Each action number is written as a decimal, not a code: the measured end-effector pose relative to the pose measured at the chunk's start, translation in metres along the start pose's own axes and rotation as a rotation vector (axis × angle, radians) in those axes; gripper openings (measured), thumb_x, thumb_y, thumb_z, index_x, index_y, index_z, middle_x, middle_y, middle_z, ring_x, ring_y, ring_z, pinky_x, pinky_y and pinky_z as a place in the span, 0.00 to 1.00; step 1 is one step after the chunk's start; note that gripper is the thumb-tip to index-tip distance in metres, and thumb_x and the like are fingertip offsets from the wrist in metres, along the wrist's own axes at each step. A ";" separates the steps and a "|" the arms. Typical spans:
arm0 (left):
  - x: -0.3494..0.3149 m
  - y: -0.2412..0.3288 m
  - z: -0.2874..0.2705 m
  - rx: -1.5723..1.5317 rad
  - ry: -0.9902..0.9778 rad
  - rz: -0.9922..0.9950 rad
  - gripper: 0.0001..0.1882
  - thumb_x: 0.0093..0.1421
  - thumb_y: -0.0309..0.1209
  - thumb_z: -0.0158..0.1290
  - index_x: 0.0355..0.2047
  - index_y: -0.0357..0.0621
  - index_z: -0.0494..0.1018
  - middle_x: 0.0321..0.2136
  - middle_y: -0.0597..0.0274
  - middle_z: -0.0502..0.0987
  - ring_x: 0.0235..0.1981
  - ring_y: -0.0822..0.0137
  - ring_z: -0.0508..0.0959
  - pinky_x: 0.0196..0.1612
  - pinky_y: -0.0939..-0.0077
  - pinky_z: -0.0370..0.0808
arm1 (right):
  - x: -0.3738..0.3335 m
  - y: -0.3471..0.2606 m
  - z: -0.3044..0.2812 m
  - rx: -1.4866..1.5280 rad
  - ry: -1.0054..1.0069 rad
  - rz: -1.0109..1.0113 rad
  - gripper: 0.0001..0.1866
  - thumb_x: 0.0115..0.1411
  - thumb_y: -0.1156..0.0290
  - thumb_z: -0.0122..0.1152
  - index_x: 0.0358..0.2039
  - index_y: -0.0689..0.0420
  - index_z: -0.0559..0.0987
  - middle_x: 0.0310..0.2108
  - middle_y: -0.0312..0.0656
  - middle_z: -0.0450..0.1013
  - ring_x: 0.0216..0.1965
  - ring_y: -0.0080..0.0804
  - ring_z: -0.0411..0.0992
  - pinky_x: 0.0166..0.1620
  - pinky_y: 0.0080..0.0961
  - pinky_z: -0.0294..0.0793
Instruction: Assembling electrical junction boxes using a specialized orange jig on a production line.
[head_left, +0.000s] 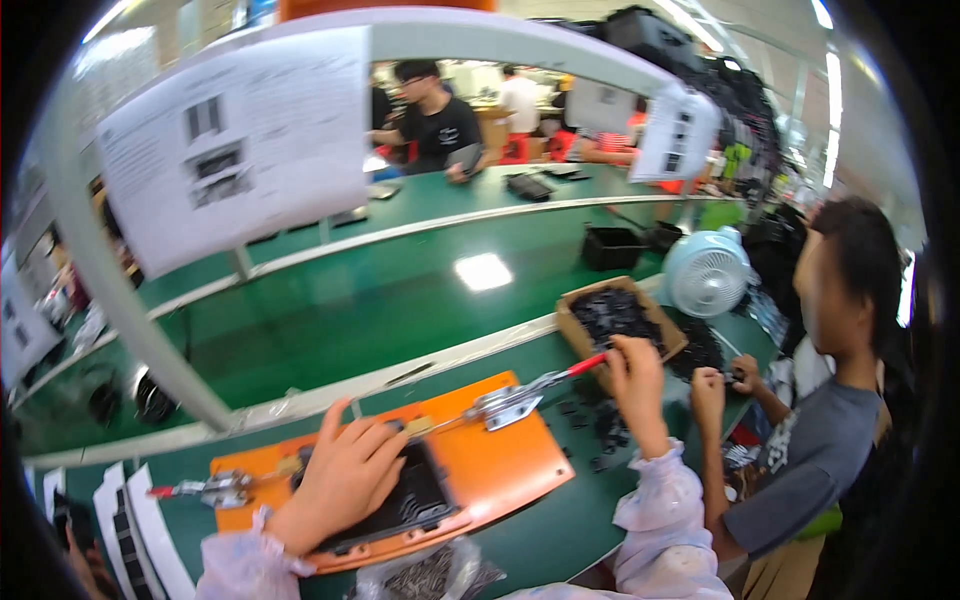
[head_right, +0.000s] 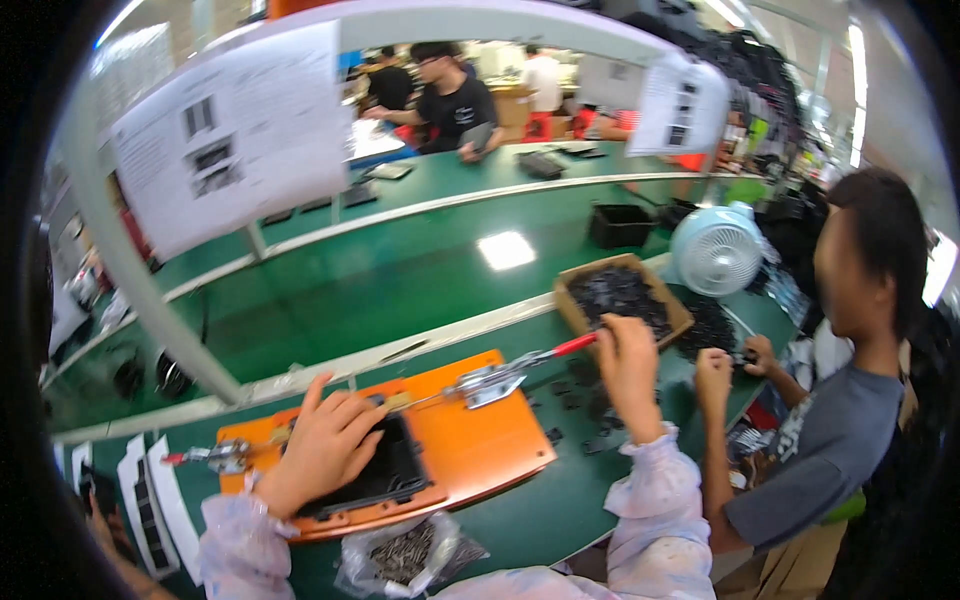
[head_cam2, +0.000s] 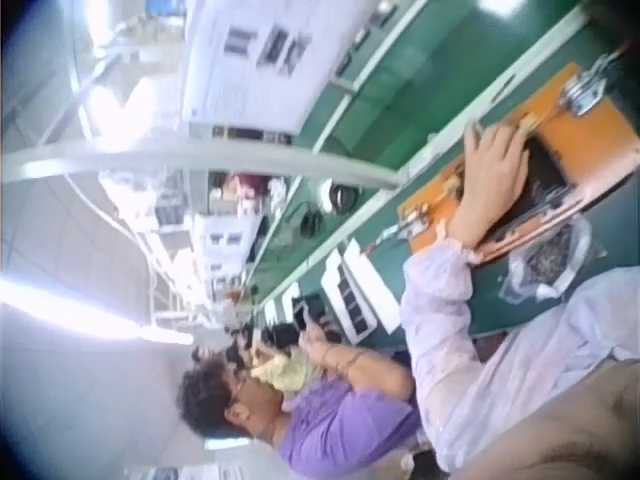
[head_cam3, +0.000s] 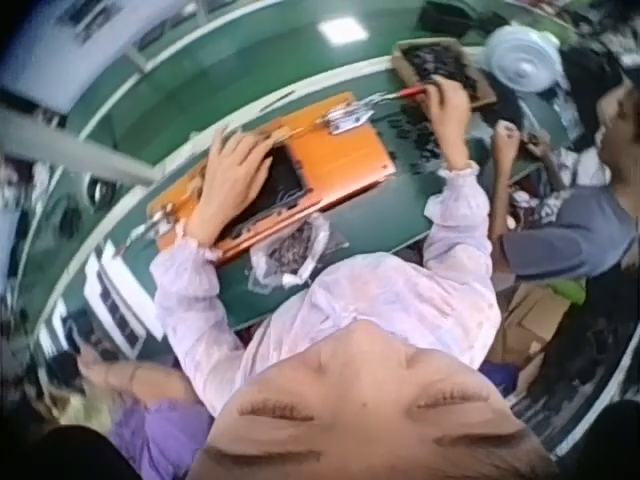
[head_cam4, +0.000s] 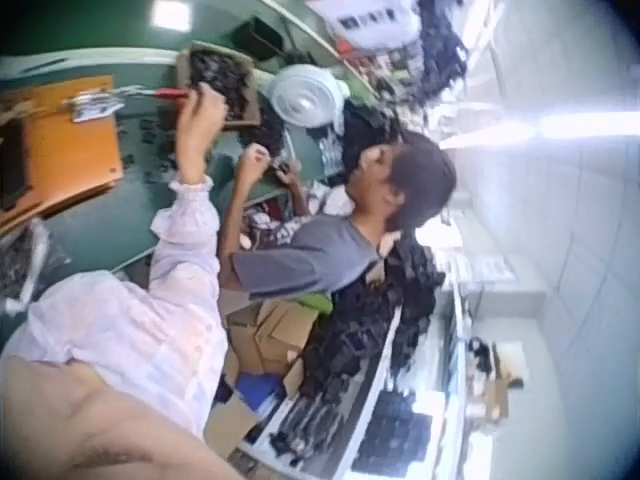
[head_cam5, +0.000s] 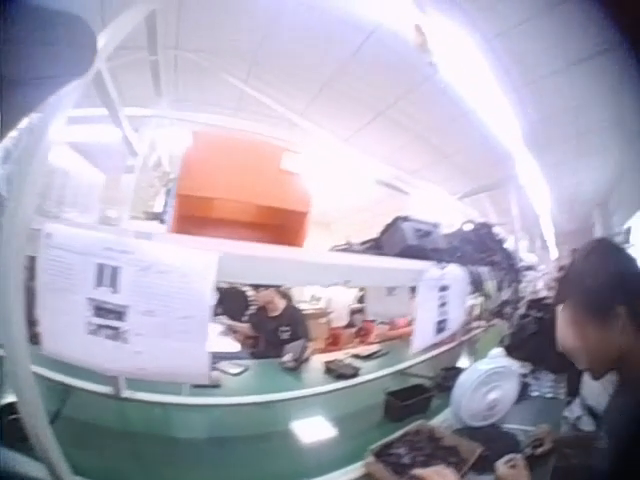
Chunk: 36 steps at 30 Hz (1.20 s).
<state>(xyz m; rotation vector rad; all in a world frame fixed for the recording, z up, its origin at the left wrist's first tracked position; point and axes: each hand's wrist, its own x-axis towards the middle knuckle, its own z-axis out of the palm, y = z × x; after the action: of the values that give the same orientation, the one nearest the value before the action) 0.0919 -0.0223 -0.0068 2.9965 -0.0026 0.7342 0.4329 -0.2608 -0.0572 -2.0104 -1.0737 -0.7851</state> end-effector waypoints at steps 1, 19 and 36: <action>-0.007 0.007 0.002 0.079 0.038 -0.025 0.16 0.53 0.28 0.61 0.43 0.39 0.77 0.38 0.61 0.76 0.45 0.61 0.76 0.64 0.43 0.59 | -0.007 -0.006 0.007 0.051 -0.011 0.053 0.11 0.58 0.76 0.63 0.42 0.62 0.78 0.38 0.49 0.75 0.40 0.48 0.74 0.45 0.38 0.72; -0.004 -0.007 -0.006 0.080 0.068 -0.009 0.19 0.52 0.35 0.65 0.44 0.43 0.78 0.43 0.66 0.75 0.49 0.65 0.74 0.63 0.39 0.59 | -0.021 -0.001 0.027 0.659 -0.152 0.456 0.19 0.72 0.68 0.49 0.58 0.65 0.70 0.39 0.40 0.76 0.37 0.23 0.76 0.40 0.18 0.78; -0.001 -0.008 -0.009 0.061 -0.025 0.033 0.16 0.53 0.34 0.65 0.42 0.45 0.80 0.39 0.68 0.78 0.47 0.67 0.76 0.65 0.36 0.56 | -0.014 -0.007 0.021 1.128 -0.207 0.781 0.19 0.72 0.64 0.49 0.57 0.63 0.69 0.41 0.42 0.75 0.41 0.29 0.78 0.47 0.26 0.79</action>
<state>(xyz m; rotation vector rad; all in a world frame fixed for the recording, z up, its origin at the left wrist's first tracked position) 0.0872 -0.0143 0.0004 3.0700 -0.0322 0.7134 0.4238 -0.2469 -0.0773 -1.2940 -0.5062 0.4049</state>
